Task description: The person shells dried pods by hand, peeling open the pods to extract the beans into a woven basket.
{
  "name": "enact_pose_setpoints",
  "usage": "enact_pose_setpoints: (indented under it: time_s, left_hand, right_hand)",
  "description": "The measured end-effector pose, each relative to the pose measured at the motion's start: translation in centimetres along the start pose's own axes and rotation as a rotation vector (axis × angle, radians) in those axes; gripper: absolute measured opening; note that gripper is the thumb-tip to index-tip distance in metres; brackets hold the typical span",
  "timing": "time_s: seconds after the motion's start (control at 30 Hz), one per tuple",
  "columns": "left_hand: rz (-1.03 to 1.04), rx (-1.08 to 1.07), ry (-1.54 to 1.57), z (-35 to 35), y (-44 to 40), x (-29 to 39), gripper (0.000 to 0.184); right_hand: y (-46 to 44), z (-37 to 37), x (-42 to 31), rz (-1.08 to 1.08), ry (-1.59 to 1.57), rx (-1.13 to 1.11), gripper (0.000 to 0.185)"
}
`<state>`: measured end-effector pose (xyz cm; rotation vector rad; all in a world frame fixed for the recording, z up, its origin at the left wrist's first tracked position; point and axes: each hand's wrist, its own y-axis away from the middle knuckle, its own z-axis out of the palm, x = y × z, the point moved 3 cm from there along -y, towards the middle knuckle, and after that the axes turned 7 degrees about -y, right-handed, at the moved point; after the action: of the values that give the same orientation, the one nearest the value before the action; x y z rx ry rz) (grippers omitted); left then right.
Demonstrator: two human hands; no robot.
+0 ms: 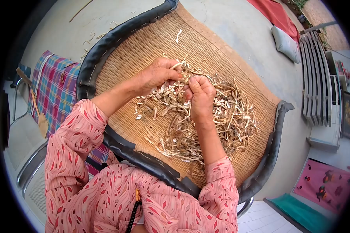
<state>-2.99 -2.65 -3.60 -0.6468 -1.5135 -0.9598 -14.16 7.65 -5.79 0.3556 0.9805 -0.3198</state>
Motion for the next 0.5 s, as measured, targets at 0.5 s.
enact_pose_setpoints:
  time_s: [0.5]
  left_hand:
    - [-0.212,0.137,0.079,-1.5,-0.7,0.0,0.011]
  right_hand:
    - [-0.1,-0.3,-0.1,0.052,-0.082,0.001,0.009]
